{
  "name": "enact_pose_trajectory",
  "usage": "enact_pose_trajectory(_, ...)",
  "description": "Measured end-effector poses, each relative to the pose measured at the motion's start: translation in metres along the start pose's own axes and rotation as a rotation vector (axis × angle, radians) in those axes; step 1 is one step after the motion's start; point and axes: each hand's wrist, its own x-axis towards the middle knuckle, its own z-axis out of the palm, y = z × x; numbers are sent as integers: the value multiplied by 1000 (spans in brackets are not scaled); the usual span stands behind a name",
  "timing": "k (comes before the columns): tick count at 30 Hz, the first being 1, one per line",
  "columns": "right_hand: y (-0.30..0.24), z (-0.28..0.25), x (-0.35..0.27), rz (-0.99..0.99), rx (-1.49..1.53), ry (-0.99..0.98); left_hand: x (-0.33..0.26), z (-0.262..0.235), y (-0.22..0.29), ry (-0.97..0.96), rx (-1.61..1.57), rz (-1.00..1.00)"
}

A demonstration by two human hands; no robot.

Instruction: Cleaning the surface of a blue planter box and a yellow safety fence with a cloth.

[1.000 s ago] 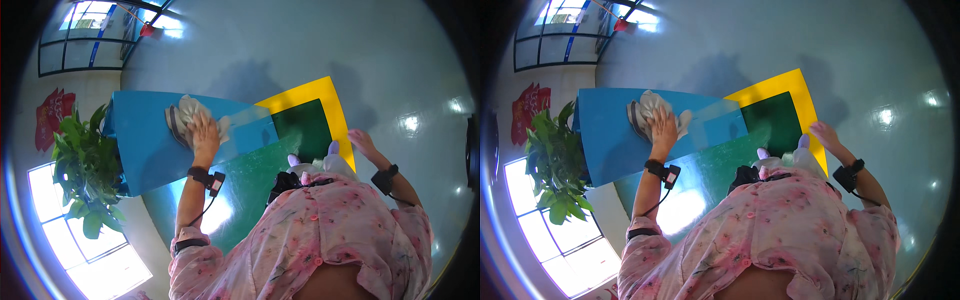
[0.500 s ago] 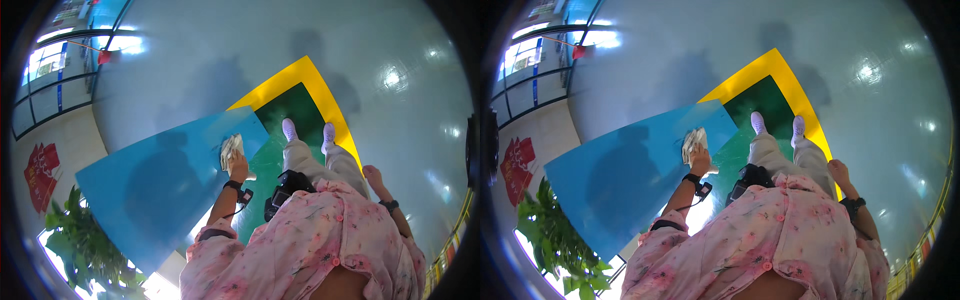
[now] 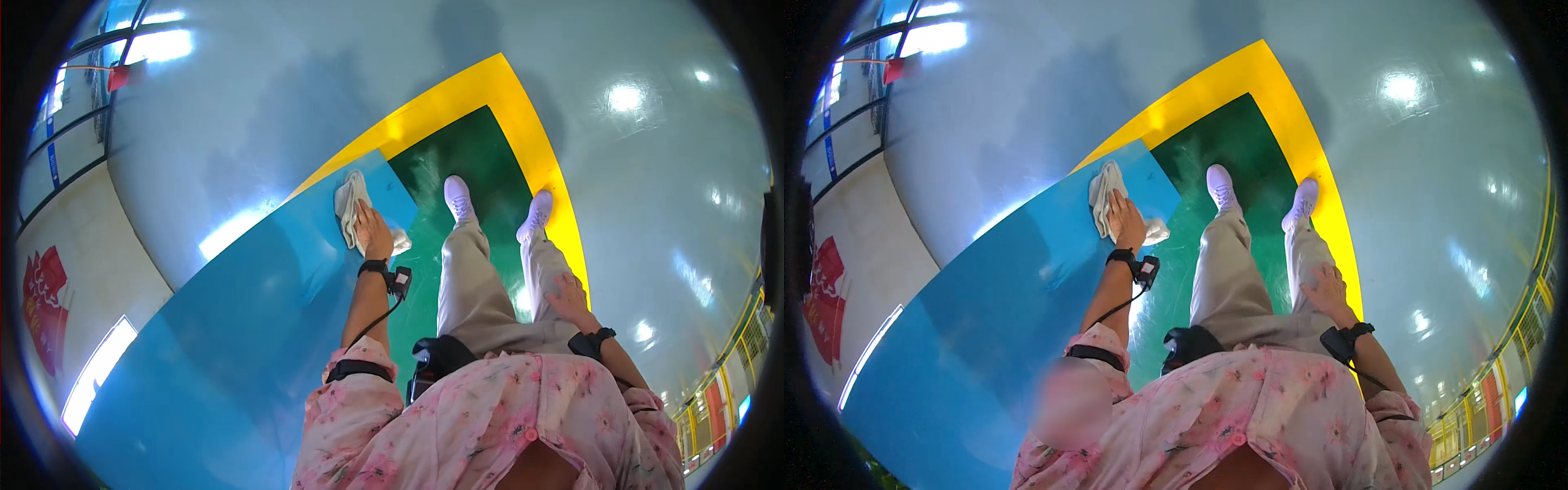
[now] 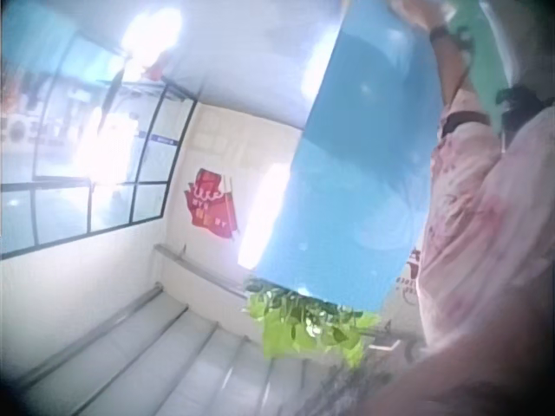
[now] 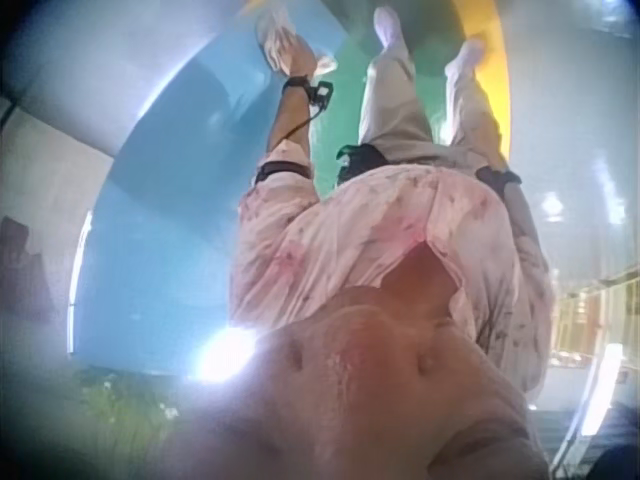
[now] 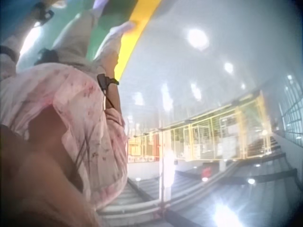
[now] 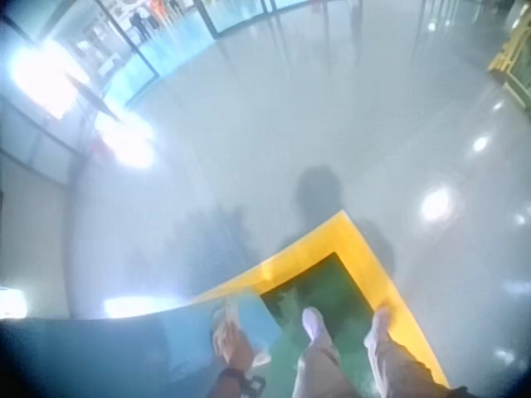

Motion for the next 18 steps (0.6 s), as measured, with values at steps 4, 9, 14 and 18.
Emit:
enact_pose_trajectory(4, 1, -9, -10, 1, -173, 25, 23, 7, 7, -31, -4, 68)
enact_pose_trajectory(9, -14, -31, -32, -64, -189, 132, 19, 42, 7, -53, -18, 233)
enact_pose_trajectory(14, -32, -44, -47, -41, -207, 201, -3, 69, 29, -230, -31, 551)
enact_pose_trajectory(18, -47, -47, -51, -59, -197, 178, 0, 90, 14, -252, 45, 663)
